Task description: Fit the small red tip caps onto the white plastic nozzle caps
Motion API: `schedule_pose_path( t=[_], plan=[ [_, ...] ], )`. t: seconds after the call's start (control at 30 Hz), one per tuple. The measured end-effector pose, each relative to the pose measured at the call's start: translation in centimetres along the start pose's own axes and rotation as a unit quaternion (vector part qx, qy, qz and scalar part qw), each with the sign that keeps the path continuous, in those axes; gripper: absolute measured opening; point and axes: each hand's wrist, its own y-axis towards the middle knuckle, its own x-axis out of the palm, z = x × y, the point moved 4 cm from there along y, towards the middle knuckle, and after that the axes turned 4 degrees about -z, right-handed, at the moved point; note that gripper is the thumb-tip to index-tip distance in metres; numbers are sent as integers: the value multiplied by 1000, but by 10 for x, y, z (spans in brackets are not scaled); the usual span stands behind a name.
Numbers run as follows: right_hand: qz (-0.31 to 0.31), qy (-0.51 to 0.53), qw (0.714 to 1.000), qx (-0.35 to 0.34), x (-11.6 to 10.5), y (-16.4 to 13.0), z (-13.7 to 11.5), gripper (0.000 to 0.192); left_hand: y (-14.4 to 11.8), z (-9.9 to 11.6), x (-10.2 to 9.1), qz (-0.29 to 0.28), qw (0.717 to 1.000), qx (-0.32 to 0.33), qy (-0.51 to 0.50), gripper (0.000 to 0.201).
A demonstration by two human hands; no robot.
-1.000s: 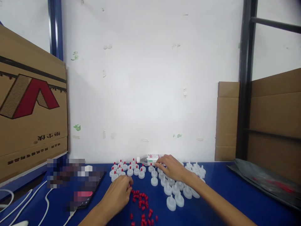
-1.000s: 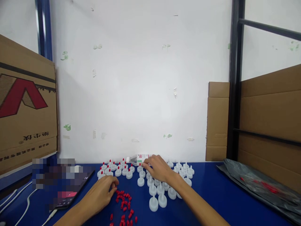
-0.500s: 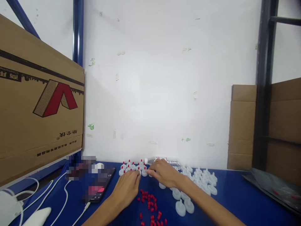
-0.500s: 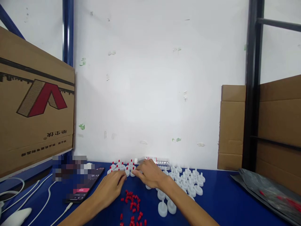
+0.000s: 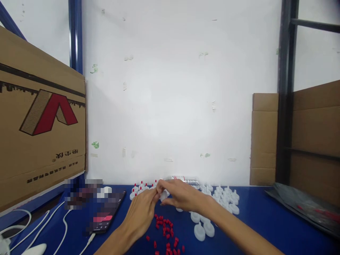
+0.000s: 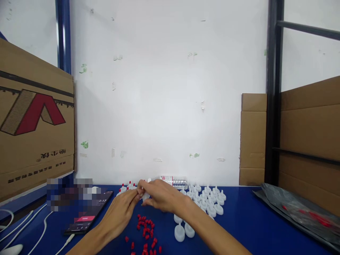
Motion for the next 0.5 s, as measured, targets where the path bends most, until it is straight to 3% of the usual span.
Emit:
schedule_pose_path(
  t=[0.13, 0.27, 0.37, 0.5],
  plan=[
    [24, -29, 999, 17, 0, -3, 21, 24, 4, -6, -5, -10, 995, -91, 27, 57],
    [41, -27, 997, 52, 9, -5, 41, 11, 0, -10, -10, -89, 977, -145, 124, 39],
    [25, -25, 998, 51, 22, -5, 46, 15, -8, -17, -10, -182, 958, -188, 116, 32],
    [10, -39, 997, 60, 29, -6, 49, 27, -21, -28, -1, -362, 895, -251, 70, 43]
  ],
)
